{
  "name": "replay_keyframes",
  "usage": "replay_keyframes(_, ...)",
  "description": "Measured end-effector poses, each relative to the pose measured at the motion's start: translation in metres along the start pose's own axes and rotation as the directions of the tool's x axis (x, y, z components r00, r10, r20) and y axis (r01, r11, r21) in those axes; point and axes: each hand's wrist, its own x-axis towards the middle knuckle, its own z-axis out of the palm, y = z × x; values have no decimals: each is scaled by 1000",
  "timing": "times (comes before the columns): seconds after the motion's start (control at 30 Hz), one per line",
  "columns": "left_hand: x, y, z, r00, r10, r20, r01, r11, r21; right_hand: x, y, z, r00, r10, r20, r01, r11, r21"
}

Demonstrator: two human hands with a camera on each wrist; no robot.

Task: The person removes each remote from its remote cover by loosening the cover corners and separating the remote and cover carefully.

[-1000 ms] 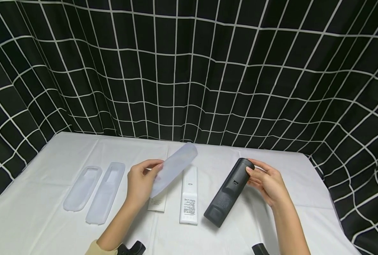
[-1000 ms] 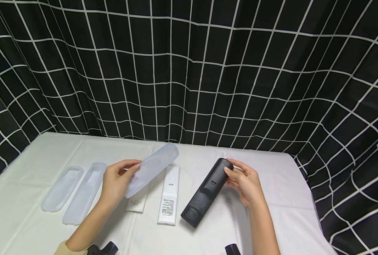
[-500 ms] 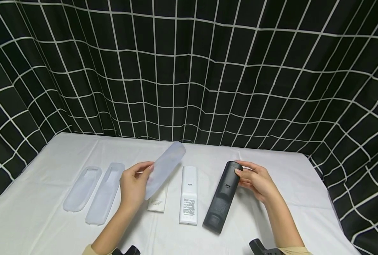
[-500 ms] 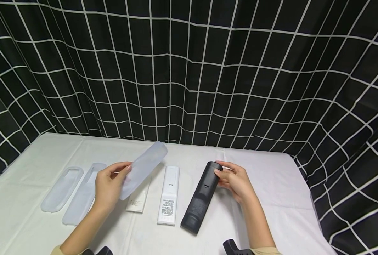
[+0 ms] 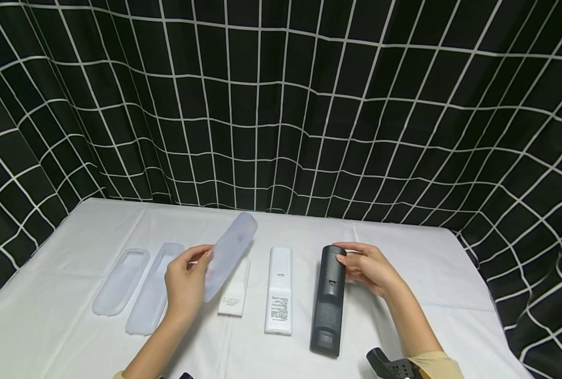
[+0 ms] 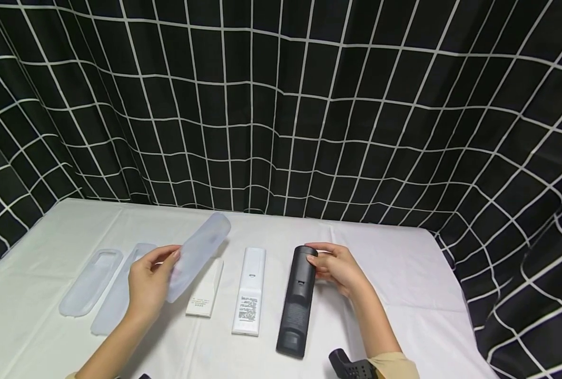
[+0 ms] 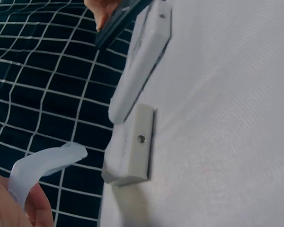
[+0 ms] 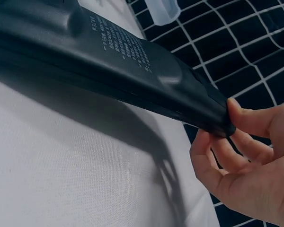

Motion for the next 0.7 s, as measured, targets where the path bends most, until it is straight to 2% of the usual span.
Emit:
replay_keyframes(0.27, -4, -6, -9, 999, -1, -32, 1, 1000, 21, 7, -1, 0, 1000, 19, 16, -17, 995, -100)
replay_keyframes(0.47, -5, -9, -14, 999, -22, -49, 24, 999, 32, 11, 0, -1, 998, 15, 54, -9, 994, -112)
replay_keyframes(0.7, -7, -11, -18, 995, -45, -91, 50, 997, 54, 17, 2, 1, 998, 31, 54, -23, 991, -134)
